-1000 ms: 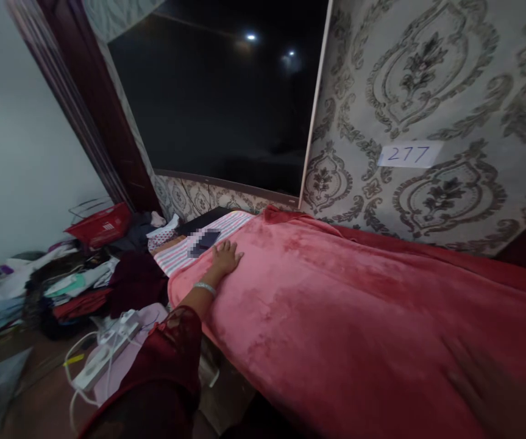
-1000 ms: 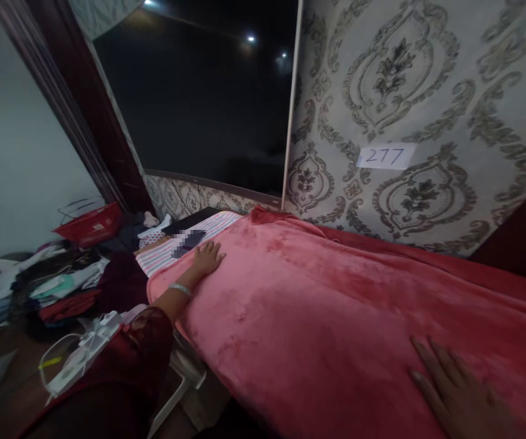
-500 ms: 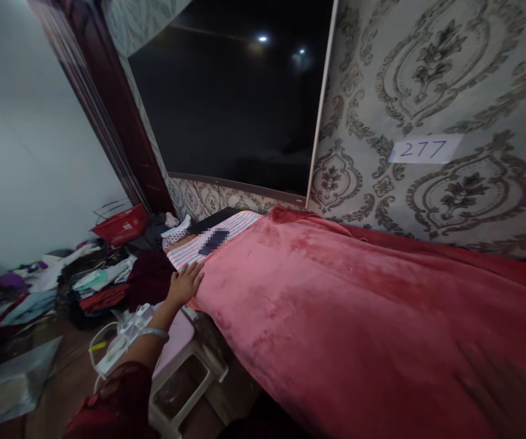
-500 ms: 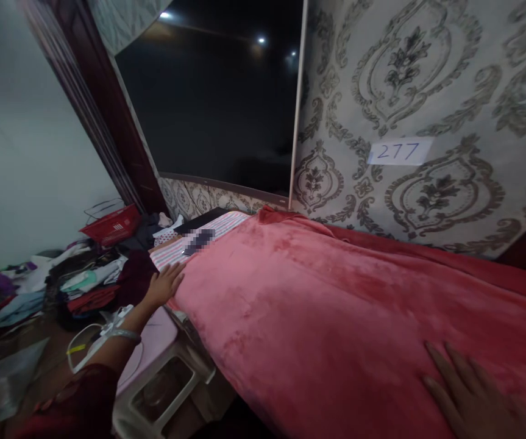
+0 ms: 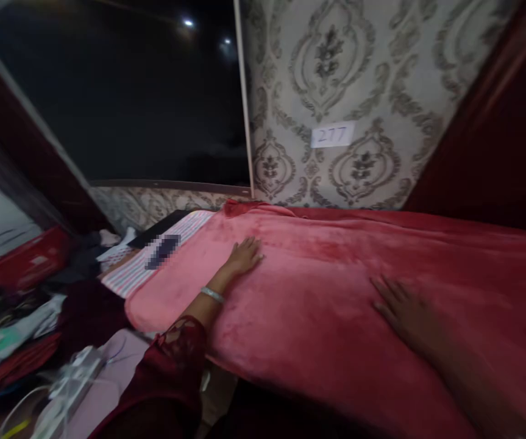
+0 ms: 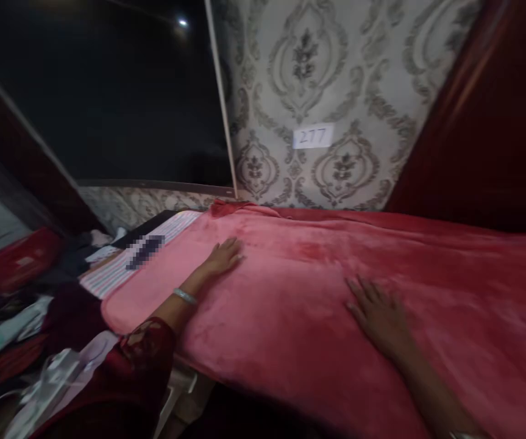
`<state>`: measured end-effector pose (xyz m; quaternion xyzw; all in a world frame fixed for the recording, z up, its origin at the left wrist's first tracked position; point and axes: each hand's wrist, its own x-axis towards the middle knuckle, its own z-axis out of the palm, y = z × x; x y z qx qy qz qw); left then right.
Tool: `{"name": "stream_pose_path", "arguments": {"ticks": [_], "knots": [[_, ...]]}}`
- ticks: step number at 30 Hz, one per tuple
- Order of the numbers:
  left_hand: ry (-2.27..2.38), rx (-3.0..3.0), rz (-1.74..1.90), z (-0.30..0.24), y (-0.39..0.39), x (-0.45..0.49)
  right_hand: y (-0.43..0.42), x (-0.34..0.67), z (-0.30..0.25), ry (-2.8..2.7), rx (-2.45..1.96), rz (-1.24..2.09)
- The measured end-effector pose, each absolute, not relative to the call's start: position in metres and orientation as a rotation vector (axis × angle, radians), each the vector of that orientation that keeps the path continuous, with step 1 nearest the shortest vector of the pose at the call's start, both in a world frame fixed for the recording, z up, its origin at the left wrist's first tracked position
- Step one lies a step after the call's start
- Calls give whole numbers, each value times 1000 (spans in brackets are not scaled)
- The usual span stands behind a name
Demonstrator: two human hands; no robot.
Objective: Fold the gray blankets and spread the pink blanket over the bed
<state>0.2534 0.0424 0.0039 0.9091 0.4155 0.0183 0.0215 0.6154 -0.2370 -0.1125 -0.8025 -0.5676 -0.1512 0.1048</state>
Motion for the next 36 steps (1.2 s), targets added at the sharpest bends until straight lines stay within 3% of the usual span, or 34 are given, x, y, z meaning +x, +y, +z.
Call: {"name": "stream_pose_path", "arguments": {"ticks": [10,17,25,31,36], "knots": [[1266,2943,147,-14,54,288,-236,593,-56,-1636,-2473,-80],[1273,2962,97,-8,57,293,-240,605,-36,-1616,-2315,56],[1210,2900,125,-4,61,293,-299,677,-14,-1042,-2652,4],[1355,2804,-80,22,44,332,-314,681,-31,-1150,-2711,39],[1006,3081,-15,23,-10,411,-302,669,-21,-1141,-2660,57]]}}
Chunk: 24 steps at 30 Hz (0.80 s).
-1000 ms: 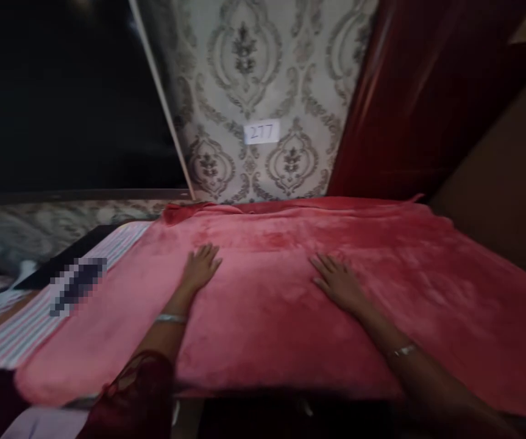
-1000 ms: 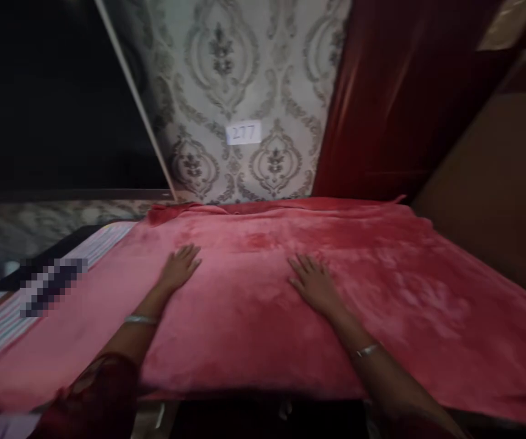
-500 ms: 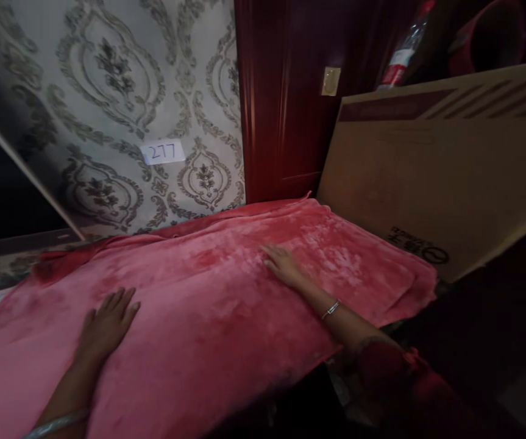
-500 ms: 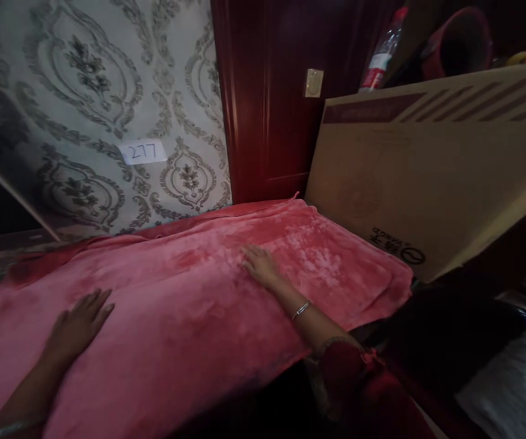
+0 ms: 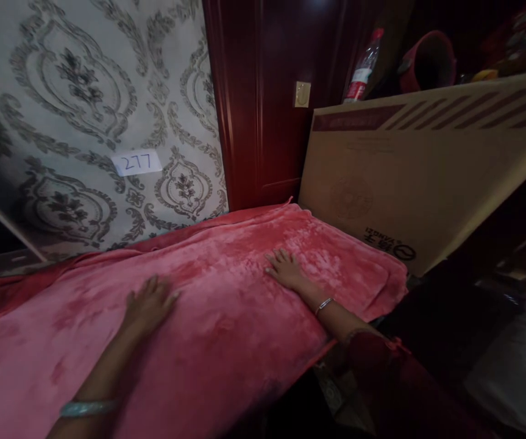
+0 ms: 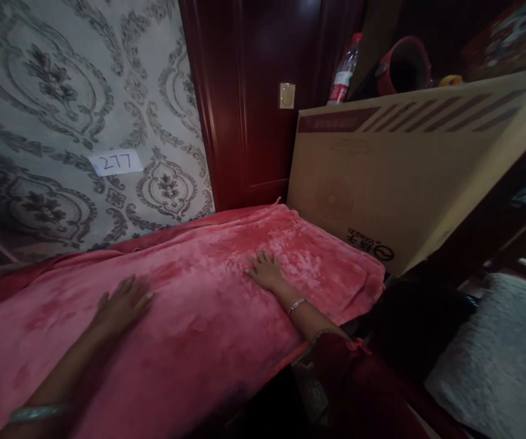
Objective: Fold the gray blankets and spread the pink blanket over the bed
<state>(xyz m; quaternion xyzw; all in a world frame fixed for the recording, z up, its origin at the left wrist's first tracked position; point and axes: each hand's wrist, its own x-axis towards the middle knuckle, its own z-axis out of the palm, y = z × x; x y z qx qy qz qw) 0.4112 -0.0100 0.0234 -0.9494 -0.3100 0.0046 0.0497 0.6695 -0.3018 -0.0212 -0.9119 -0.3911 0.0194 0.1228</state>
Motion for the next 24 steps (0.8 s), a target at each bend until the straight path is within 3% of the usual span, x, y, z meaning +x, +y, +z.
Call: {"name": "stream_pose_path", "arguments": {"ticks": [10,18,24], "knots": [[-780,-2856,-91,-13,-40,443,-276,619,-26,-1701,-2268,-78],[-732,-2800,-166,-21,-33,444,-312,735,-5,-979,-2723,-46],[-744,-2802,-156,-28,-25,446,-338,784,-27,-920,-2770,25]]}}
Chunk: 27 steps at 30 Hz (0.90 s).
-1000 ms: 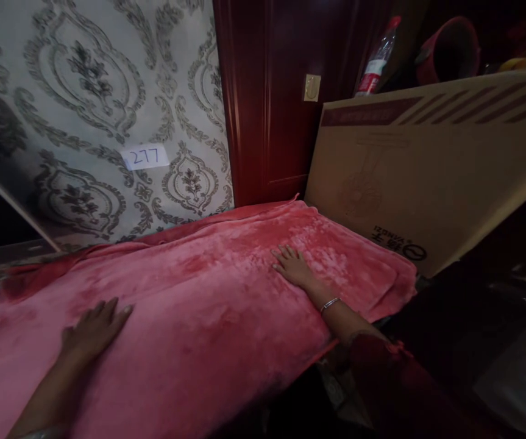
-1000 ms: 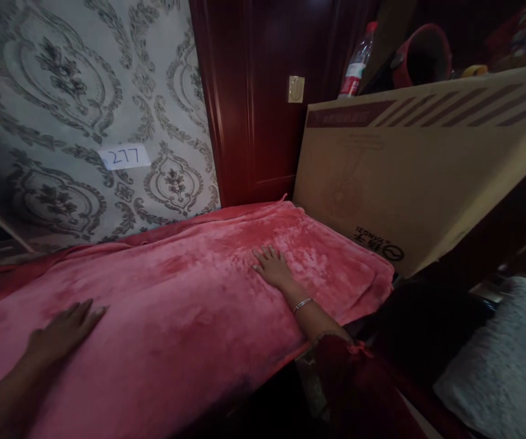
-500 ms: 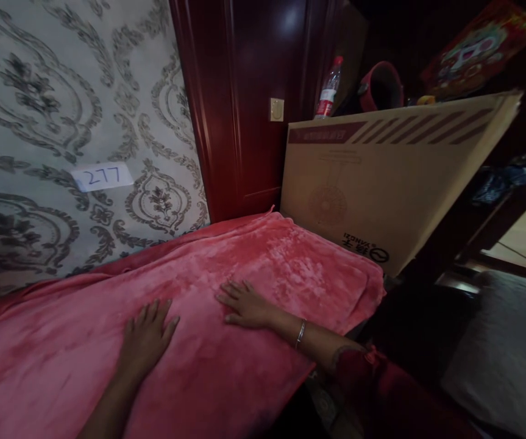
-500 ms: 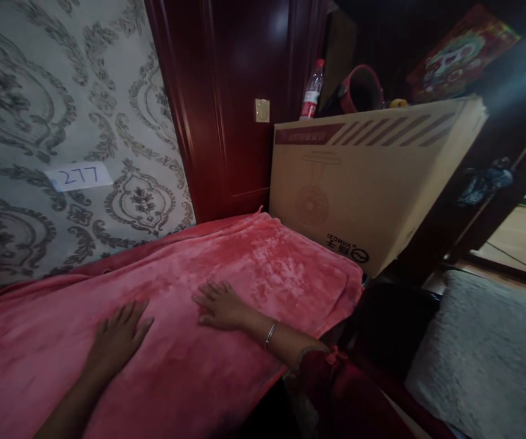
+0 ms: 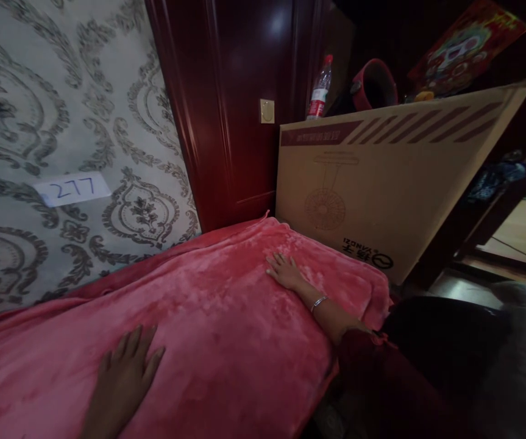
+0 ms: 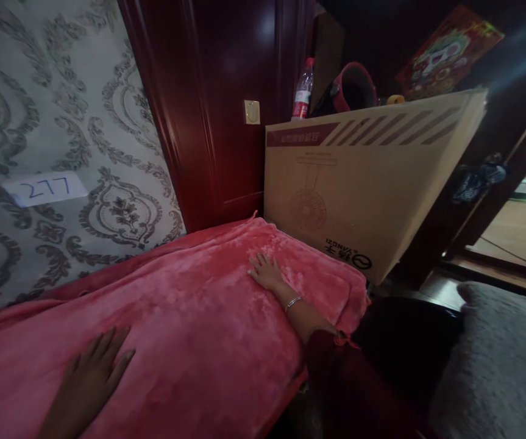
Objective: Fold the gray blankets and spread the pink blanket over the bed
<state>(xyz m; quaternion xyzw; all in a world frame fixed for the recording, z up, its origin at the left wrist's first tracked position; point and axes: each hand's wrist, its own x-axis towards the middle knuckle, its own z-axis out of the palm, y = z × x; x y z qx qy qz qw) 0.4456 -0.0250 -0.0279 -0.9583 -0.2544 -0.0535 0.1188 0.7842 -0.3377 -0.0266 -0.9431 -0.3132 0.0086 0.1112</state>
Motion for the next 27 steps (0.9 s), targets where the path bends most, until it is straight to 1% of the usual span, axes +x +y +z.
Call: {"name": "stream_pose_path", "arguments": {"ticks": [3,13,17,20,27], "knots": [[-750,-2820,-177,-33,-18,446,-349,805,-31,-913,-2783,1],[-778,-2878,-284,-58,5,444,-406,889,-34,-602,-2857,-104],[-769,-2872,-323,-64,10,442,-409,897,-40,-546,-2847,-117],[-759,-2870,-266,-56,4,442,-409,897,-40,-508,-2855,-92],[-762,-2799,-125,-34,-18,447,-386,875,-9,-427,-2892,90]]}}
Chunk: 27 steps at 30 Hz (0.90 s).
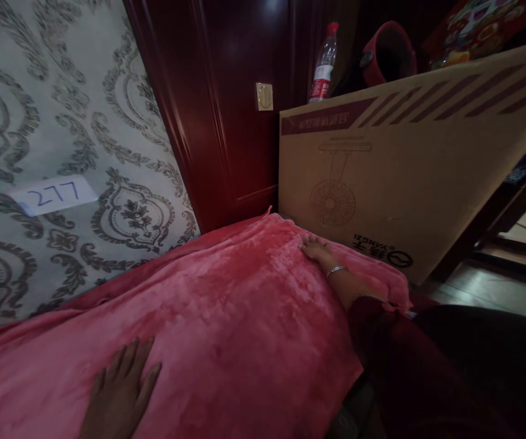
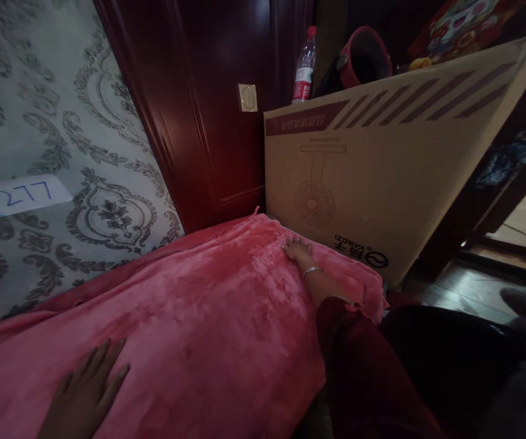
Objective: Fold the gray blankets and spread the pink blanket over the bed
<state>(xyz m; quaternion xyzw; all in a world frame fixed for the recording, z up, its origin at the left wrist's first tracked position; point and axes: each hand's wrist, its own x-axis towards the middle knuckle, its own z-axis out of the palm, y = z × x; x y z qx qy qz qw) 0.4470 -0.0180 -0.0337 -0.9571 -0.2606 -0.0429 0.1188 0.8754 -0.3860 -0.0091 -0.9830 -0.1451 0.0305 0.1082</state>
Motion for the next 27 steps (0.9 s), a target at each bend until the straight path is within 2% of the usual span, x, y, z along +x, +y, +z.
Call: {"name": "stream_pose_path", "arguments": {"ticks": [7,17,22,27], "knots": [[-738,-2774,-128,-25,-29,449,-352,775,-29,-947,-2757,58],[-712,-2858,-195,-16,-41,445,-338,717,-20,-1094,-2714,218],[-684,-2850,-242,-17,-40,442,-321,614,-34,-1677,-2309,235],[-581,-2903,-376,-19,-35,441,-331,566,-27,-1828,-2038,393]]}}
